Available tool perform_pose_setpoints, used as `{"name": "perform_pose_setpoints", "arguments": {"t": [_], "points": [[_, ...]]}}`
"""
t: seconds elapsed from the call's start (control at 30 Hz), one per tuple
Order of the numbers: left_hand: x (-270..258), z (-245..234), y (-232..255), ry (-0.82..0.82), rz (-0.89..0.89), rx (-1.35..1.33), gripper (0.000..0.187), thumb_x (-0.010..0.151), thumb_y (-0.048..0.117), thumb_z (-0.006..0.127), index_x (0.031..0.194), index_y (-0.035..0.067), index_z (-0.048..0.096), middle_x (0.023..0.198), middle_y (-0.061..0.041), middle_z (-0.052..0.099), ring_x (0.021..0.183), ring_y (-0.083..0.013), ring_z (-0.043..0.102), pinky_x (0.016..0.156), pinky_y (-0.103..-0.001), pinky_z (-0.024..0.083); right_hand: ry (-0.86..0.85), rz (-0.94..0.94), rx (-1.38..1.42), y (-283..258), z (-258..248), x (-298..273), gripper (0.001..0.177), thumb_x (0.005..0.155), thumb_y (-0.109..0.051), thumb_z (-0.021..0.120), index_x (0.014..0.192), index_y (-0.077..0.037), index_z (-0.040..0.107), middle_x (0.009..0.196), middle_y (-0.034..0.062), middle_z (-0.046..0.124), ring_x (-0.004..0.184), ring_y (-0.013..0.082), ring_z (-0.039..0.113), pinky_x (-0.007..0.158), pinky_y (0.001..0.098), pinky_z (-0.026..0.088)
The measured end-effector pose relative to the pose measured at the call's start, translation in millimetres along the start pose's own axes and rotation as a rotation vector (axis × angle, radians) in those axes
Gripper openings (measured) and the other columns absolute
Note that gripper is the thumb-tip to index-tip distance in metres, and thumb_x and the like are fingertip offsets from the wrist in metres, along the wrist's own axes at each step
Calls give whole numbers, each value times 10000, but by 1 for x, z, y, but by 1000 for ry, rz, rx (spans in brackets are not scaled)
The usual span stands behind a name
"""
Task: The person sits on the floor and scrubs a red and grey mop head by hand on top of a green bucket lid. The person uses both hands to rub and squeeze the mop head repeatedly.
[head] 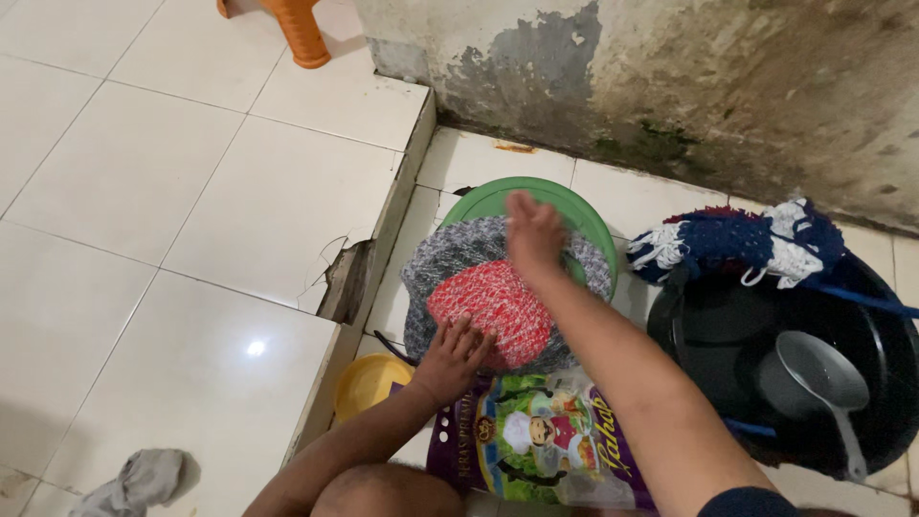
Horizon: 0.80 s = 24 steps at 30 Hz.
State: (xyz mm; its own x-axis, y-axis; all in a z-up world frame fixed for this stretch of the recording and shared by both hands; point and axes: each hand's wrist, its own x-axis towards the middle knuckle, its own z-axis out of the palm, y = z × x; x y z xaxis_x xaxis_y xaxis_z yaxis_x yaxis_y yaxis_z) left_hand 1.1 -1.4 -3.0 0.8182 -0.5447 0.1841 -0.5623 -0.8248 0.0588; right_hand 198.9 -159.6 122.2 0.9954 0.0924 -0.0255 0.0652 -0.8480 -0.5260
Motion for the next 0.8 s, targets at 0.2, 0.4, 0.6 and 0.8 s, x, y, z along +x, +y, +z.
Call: {"name": "perform_pose_setpoints", "arguments": {"t": [0.2, 0.4, 0.6, 0.8], "points": [[-2, -1, 0, -20, 21, 2, 678, 908, 274, 552, 1537, 91, 376, 1454, -224, 509, 1430, -441, 376, 1173, -666, 236, -196, -755, -106, -26, 20, -66, 447, 877, -260, 638, 1310, -350, 698, 1082, 219, 675, 983, 407, 647, 861, 536, 530], [-2, -8, -1, 26, 10, -82, 713, 889, 286, 593, 1545, 88, 397, 1421, -223, 527, 1409, -459, 385, 1154, -655, 261, 319, -253, -127, 36, -21, -15, 378, 913, -228, 613, 1282, -245, 694, 1178, 162, 667, 1032, 406, 614, 887, 527, 504], [-2, -2, -1, 83, 7, -7, 731, 876, 259, 588, 1561, 97, 389, 1465, -213, 502, 1439, -440, 377, 1164, -630, 272, -292, -231, -143, 46, 9, -65, 320, 1053, -379, 566, 1269, -146, 606, 1269, 193, 676, 1185, 306, 658, 1079, 470, 513], [-1, -14, -2, -3, 8, -48, 762, 875, 237, 579, 1586, 86, 351, 1444, -216, 492, 1437, -455, 345, 1134, -639, 268, -208, -680, -59, 97, -7, -85, 418, 970, -235, 560, 1356, -381, 628, 1417, 54, 685, 1191, 268, 666, 1052, 456, 521]]}}
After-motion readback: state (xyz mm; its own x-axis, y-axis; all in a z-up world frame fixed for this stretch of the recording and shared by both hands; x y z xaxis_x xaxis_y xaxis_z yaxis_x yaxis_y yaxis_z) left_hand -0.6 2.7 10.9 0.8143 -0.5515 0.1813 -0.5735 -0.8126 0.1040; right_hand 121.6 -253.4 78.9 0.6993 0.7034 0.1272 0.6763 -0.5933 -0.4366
